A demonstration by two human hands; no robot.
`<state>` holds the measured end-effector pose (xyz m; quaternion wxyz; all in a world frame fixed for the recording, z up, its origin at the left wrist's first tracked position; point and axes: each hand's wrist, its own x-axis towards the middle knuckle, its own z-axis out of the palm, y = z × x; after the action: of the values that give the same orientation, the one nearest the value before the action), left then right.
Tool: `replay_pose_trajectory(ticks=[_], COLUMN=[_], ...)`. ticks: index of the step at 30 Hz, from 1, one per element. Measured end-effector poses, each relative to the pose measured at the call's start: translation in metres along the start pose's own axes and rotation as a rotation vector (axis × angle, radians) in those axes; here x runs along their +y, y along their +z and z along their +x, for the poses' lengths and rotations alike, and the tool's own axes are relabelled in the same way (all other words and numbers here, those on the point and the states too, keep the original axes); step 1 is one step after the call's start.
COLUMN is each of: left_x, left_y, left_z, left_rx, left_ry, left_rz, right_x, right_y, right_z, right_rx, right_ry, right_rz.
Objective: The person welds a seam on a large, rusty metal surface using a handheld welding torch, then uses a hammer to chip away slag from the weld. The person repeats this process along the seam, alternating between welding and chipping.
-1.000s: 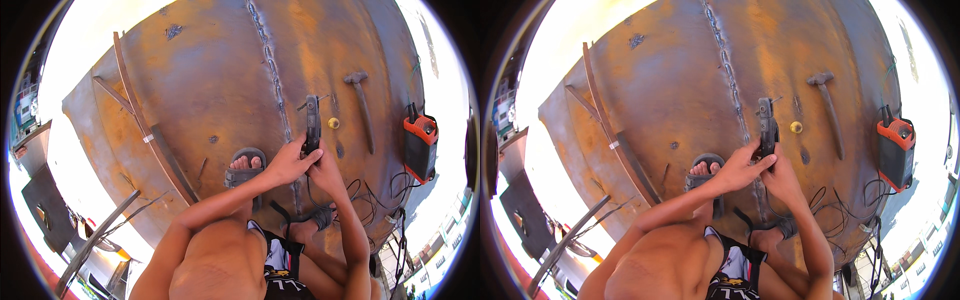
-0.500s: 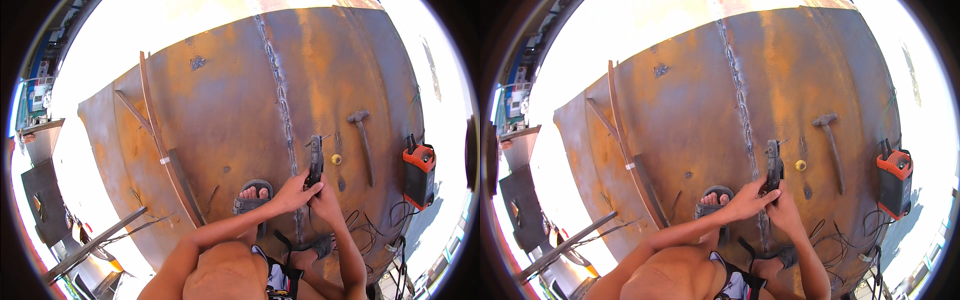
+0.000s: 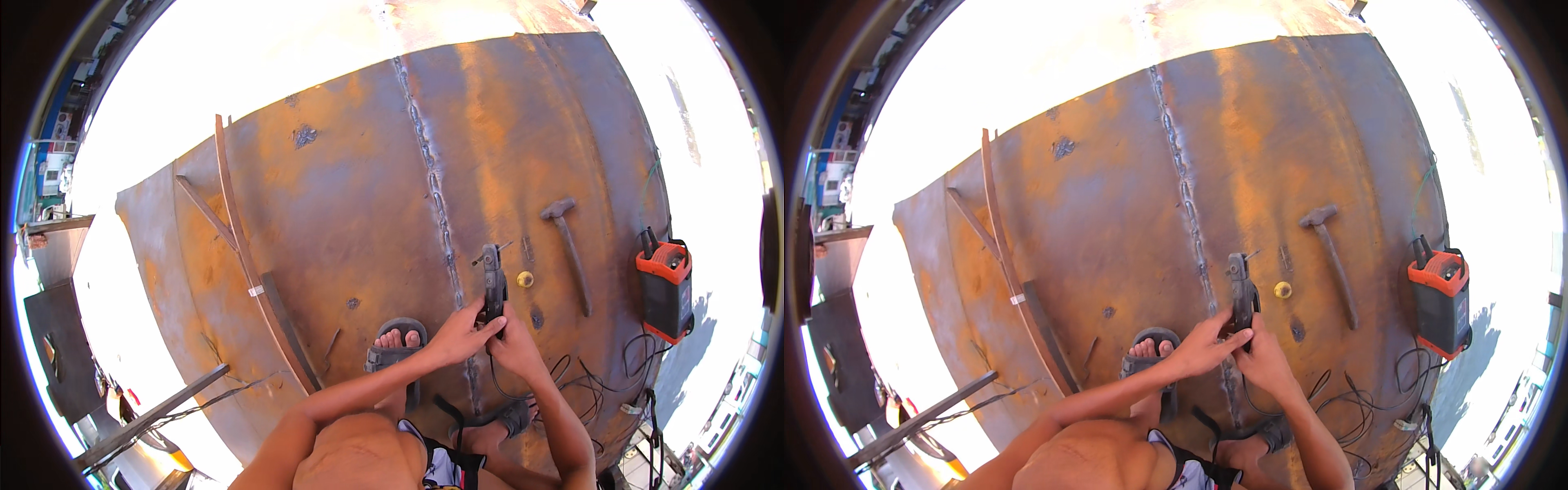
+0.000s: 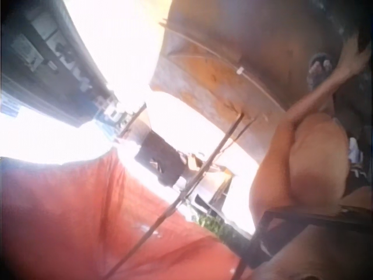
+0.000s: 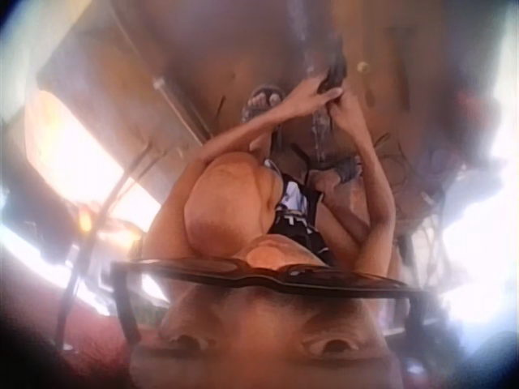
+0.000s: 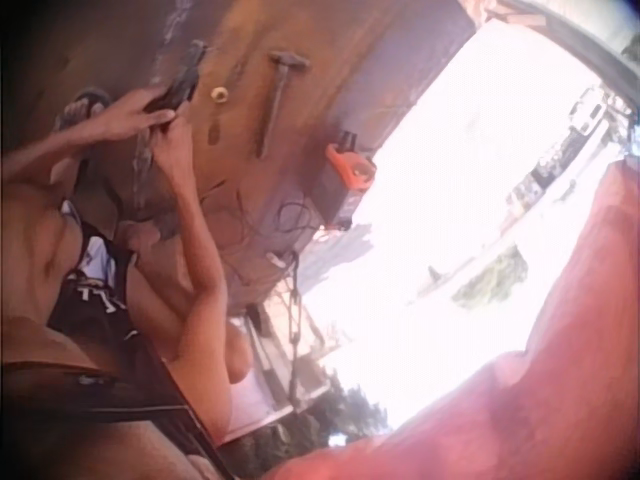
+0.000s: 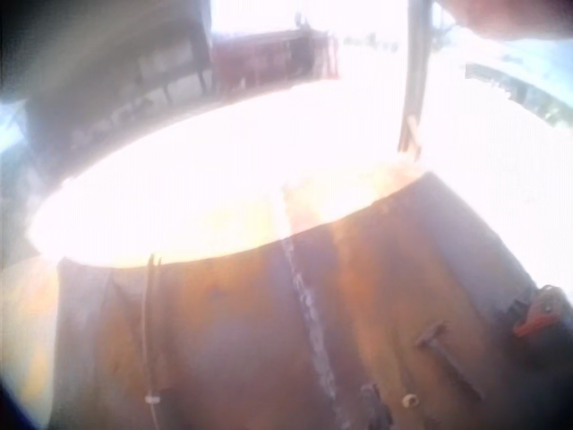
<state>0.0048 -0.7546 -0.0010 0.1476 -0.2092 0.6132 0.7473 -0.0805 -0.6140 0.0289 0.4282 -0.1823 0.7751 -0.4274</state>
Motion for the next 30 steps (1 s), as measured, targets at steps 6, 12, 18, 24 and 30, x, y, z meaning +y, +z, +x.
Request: replay_pose_trajectory(ticks=[6,12,18,24,30], left_x=[0.004,-0.001,-0.009,0.002,-0.011], left_y=[0.002,0.014,0.018,0.016,0.009], left_z=[-0.002,-0.005,-0.005,-0.006,-0.005], left_rx=[-0.053,-0.128,-0.142,-0.122,-0.078], left_ry=[-0.033,0.013,0.052,0.022,-0.070], left_rz=[0.029,0.008,0.073,-0.006,-0.177], right_x=[0.009,0.017,0.010,0.008,0.005], right_y=[-0.012,-0.026,-0.032,-0.032,-0.043], right_z=[-0.009,-0.025,-0.028,-0.028,-0.026], right_rx=[-0.032,-0.080,-0.117,-0.105,-0.263], right_ry=[-0.036,0.021,-0.002,0.019,0.071], right_rz=[-0.121,-0.215,-0.195,-0.185,-0.056])
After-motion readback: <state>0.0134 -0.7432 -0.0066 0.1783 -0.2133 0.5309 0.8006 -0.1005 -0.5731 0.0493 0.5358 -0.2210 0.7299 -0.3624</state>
